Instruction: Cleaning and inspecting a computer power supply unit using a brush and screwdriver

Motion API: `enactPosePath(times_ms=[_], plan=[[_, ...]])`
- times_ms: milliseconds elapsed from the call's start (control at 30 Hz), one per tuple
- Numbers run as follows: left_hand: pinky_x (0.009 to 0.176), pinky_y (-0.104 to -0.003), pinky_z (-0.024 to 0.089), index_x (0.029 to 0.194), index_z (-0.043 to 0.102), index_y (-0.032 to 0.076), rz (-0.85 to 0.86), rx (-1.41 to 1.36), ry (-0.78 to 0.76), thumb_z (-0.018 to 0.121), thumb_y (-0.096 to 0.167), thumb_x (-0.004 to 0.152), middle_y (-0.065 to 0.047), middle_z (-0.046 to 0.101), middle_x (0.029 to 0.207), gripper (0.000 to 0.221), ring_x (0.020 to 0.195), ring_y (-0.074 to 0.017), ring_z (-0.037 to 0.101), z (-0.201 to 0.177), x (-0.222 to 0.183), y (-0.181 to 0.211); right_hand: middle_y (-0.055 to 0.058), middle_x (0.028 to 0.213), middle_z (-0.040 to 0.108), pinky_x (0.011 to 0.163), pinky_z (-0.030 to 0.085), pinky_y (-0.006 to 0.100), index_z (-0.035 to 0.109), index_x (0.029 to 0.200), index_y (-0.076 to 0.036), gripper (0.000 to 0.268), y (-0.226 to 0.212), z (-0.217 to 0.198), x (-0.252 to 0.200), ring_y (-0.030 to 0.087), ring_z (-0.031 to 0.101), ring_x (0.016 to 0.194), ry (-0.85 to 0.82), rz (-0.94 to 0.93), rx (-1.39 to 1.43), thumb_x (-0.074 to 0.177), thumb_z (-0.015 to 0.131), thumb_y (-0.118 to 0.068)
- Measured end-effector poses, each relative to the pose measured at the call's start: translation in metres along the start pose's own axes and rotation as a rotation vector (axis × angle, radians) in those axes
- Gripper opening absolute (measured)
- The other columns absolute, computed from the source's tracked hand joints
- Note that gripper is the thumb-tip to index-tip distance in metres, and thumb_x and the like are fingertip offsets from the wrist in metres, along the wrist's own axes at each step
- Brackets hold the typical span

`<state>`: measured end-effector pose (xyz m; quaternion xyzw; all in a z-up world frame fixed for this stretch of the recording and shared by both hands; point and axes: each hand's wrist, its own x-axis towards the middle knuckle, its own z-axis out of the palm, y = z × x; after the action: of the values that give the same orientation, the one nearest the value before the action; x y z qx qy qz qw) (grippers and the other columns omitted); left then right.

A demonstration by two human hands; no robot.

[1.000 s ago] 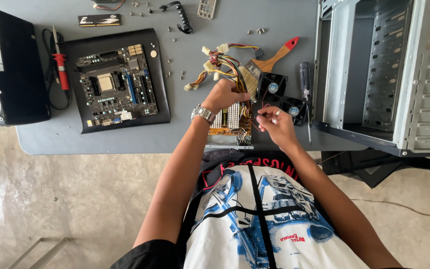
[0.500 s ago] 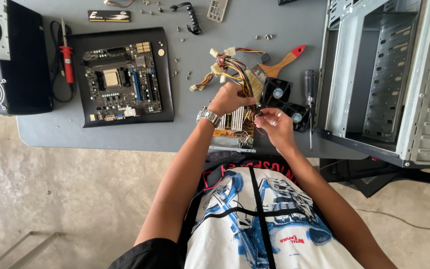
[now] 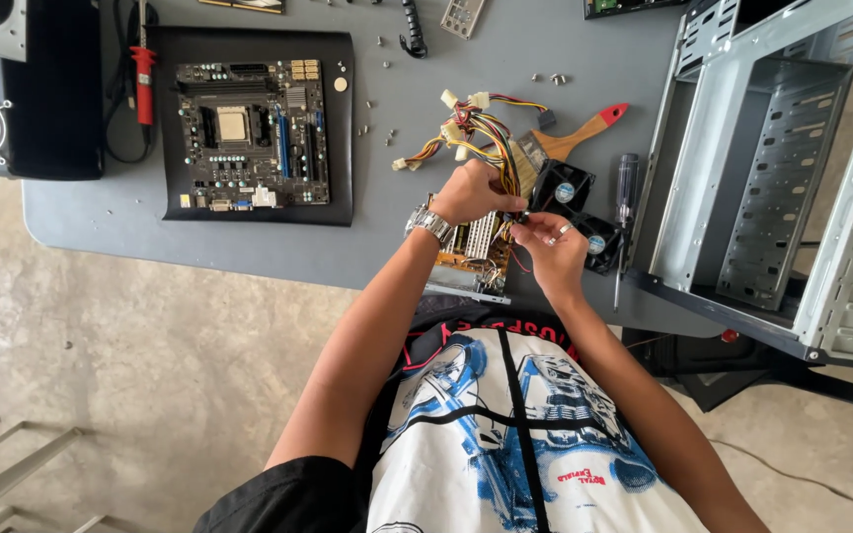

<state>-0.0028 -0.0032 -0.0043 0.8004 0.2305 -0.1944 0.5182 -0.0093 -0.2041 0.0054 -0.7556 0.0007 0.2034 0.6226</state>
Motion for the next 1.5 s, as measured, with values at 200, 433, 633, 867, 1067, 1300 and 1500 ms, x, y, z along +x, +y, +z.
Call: enactPosePath(times_ms=[200, 433, 633, 867, 1067, 1300, 1500], plan=[[0.077, -0.040, 0.055, 0.078, 0.074, 0.017, 0.011, -0.003, 0.011, 0.084, 0.056, 0.056, -0.008, 0.072, 0.076, 0.046, 0.088, -0.0314, 0.069, 0.001, 0.001, 0.001, 0.015, 0.084, 0.070, 0.068, 0.060, 0.028, 0.068, 0.100, 0.003, 0.036, -0.002, 0.002, -0.002, 0.017, 0.071, 0.076, 0.008, 0.002, 0.044, 0.074, 0.089, -0.010], [0.077, -0.040, 0.055, 0.077, 0.075, 0.020, 0.026, -0.008, 0.014, 0.084, 0.058, 0.054, -0.006, 0.072, 0.076, 0.045, 0.088, -0.0302, 0.069, 0.001, 0.001, 0.001, 0.015, 0.081, 0.071, 0.066, 0.059, 0.027, 0.068, 0.099, 0.004, 0.038, -0.006, 0.005, -0.002, 0.016, 0.070, 0.072, 0.003, -0.017, -0.016, 0.075, 0.090, -0.016], [0.076, -0.040, 0.055, 0.076, 0.074, 0.020, 0.027, -0.004, 0.019, 0.083, 0.059, 0.055, -0.007, 0.071, 0.074, 0.046, 0.087, -0.0310, 0.069, 0.001, 0.001, 0.001, 0.015, 0.080, 0.070, 0.063, 0.060, 0.029, 0.067, 0.099, 0.005, 0.038, -0.004, 0.003, -0.001, 0.017, 0.070, 0.069, 0.001, -0.002, 0.006, 0.075, 0.089, -0.016], [0.077, -0.039, 0.055, 0.076, 0.074, 0.019, 0.011, -0.001, 0.034, 0.083, 0.061, 0.054, -0.007, 0.071, 0.074, 0.049, 0.087, -0.0310, 0.069, 0.001, 0.001, 0.001, 0.014, 0.077, 0.063, 0.054, 0.058, 0.026, 0.057, 0.109, 0.003, 0.029, -0.016, -0.002, -0.007, 0.019, 0.067, 0.064, -0.082, -0.051, 0.059, 0.091, 0.072, -0.012], [0.076, -0.040, 0.054, 0.076, 0.074, 0.017, 0.011, 0.006, 0.025, 0.084, 0.061, 0.054, -0.010, 0.070, 0.074, 0.050, 0.087, -0.0321, 0.069, 0.000, 0.001, 0.002, 0.022, 0.082, 0.066, 0.055, 0.056, 0.028, 0.048, 0.116, -0.002, 0.025, -0.011, -0.009, -0.010, 0.026, 0.069, 0.067, -0.175, 0.068, 0.321, 0.095, 0.061, -0.007], [0.075, -0.040, 0.054, 0.076, 0.074, 0.016, 0.001, -0.004, 0.026, 0.084, 0.060, 0.054, -0.010, 0.071, 0.075, 0.050, 0.087, -0.0321, 0.069, -0.002, -0.001, 0.006, 0.019, 0.074, 0.064, 0.055, 0.051, 0.029, 0.052, 0.112, -0.009, 0.021, -0.004, -0.020, -0.001, 0.025, 0.066, 0.059, -0.231, 0.244, 0.607, 0.093, 0.058, -0.003], [0.075, -0.039, 0.054, 0.075, 0.073, 0.017, 0.002, -0.019, 0.014, 0.085, 0.059, 0.054, -0.009, 0.070, 0.074, 0.049, 0.087, -0.0309, 0.069, -0.003, -0.002, 0.007, 0.024, 0.085, 0.066, 0.068, 0.057, 0.035, 0.054, 0.103, -0.012, 0.021, 0.006, -0.031, 0.006, 0.029, 0.070, 0.072, -0.244, 0.298, 0.687, 0.089, 0.053, 0.004]])
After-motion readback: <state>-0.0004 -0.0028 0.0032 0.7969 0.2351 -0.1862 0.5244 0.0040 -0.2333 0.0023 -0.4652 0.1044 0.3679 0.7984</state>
